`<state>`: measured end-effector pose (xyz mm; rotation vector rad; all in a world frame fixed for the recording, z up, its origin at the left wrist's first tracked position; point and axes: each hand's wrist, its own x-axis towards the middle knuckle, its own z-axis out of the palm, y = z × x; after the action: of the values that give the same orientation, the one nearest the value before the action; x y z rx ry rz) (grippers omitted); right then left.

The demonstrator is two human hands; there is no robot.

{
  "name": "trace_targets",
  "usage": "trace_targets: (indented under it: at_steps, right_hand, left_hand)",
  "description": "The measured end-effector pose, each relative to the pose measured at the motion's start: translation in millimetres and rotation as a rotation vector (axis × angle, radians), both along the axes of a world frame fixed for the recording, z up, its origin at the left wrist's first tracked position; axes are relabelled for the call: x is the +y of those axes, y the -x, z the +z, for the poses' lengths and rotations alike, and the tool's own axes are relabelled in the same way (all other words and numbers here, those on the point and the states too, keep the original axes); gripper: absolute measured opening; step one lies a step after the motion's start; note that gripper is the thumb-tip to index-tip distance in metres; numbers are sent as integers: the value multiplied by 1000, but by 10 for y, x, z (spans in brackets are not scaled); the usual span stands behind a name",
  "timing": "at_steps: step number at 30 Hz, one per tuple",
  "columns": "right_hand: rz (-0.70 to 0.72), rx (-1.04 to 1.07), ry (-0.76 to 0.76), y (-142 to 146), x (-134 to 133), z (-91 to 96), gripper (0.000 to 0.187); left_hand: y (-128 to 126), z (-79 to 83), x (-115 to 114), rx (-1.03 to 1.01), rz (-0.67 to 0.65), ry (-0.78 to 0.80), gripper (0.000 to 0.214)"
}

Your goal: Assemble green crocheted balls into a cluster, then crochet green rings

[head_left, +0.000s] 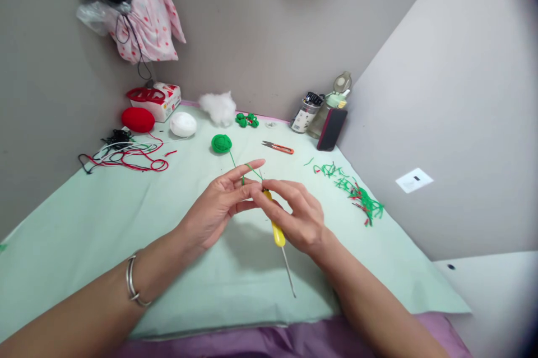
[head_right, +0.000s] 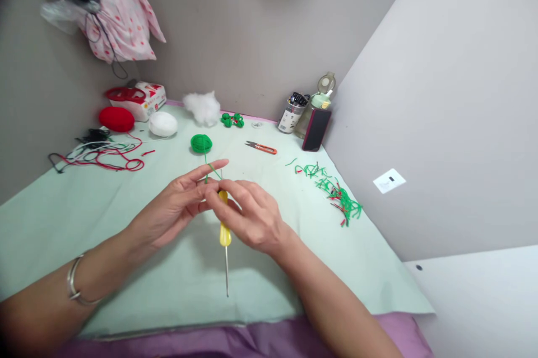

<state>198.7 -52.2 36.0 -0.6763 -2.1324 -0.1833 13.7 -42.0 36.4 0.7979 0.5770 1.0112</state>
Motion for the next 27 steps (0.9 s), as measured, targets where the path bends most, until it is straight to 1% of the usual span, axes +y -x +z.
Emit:
trace_targets:
  at_steps: [1,2,3,5,7,9,10,11,13,15,16,18,21,23,25,27]
  right_hand:
    - [5,0,-31,1,0,-6,35]
    - [22,50,-16,2,3,-4,34]
    - [40,141,47,1,11,6,32]
    - [89,387,267,-3,35,40,24]
    - [166,609,529,-8,65,72,19]
    - [250,725,726,-4,86,85,18]
    - [276,737,767,4,88,85,18]
    - [277,720,769,16,85,82,17]
    - [231,645,678,47,69,74,15]
    - [179,566,589,70,54,72,14]
    - [171,551,580,74,52,72,13]
    - [202,596,633,67,61,75,14]
    - [273,704,765,39,82,76,18]
    - [290,718,777,26,77,74,19]
    - [236,649,687,17,58,63,20]
    - [142,475,490,7,35,40,21]
  left_hand:
    - [3,3,6,-8,-25,21,44]
    - [8,8,14,-13,-48,44,41]
    - [14,13,22,-14,-58,65,37]
    - [26,23,32,-8,-37,78,32]
    - [30,23,29,11,14,44,32]
    - [21,10,13,46,50,-17,36]
    - [13,0,3,68,64,-48,37]
    - [5,-12,-6,88,76,-76,38]
    - [-10,-33,-20,116,92,-122,39]
    - [-18,-43,-24,124,81,-148,42]
    - [-17,-41,-23,122,63,-145,43]
    - [-11,-24,-14,111,22,-113,44]
    - [4,15,2,83,-16,-60,43]
    - [11,32,6,71,-8,-55,41]
    - [11,34,-1,69,17,-61,40]
    - [7,22,-13,69,39,-64,42]
